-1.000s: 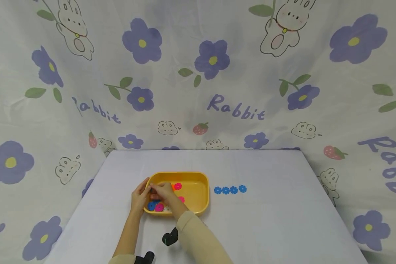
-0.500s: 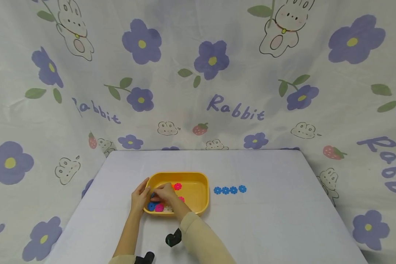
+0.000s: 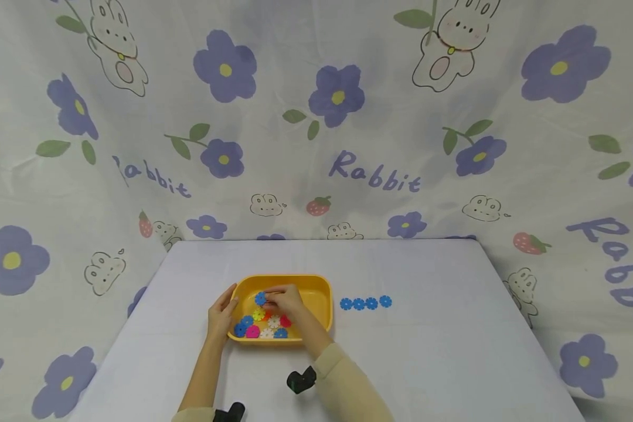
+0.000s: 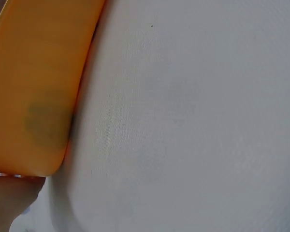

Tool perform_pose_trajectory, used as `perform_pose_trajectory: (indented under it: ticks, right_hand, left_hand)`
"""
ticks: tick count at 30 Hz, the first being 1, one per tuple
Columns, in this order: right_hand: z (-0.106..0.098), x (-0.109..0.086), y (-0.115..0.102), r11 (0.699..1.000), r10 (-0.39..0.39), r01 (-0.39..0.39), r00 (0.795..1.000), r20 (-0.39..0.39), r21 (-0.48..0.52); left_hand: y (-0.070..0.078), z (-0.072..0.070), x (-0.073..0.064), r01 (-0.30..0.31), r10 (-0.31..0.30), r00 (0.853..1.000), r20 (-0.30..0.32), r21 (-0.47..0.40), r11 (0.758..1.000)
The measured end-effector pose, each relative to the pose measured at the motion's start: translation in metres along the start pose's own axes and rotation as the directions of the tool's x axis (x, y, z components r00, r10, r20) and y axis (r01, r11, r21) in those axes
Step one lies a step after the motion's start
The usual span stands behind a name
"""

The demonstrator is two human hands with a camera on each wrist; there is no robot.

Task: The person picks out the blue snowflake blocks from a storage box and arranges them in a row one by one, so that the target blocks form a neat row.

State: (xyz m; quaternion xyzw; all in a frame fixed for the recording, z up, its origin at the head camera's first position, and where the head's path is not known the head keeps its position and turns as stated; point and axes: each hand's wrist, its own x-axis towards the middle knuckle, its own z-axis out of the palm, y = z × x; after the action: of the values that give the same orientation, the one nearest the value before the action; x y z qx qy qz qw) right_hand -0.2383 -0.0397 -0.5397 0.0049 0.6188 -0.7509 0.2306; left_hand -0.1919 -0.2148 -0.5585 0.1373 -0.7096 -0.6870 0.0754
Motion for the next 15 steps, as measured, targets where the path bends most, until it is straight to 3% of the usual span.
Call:
perform_pose_trajectory:
  ticks: [7,15]
  right_hand:
    - [-0.022,-0.015,-0.017,0.996,-0.084,0.084,0.996,0.0,-0.009]
    - [-0.047,-0.03,-0.03,0.989,-0.143,0.146,0.986,-0.083,0.037]
  left_hand:
    - [0.001,0.001,0.0,0.008,-0.008,1.0,0.002,0.006,1.0]
    - [0.002,0.0,-0.001,0.02,-0.02,1.0,0.001,0.016,1.0]
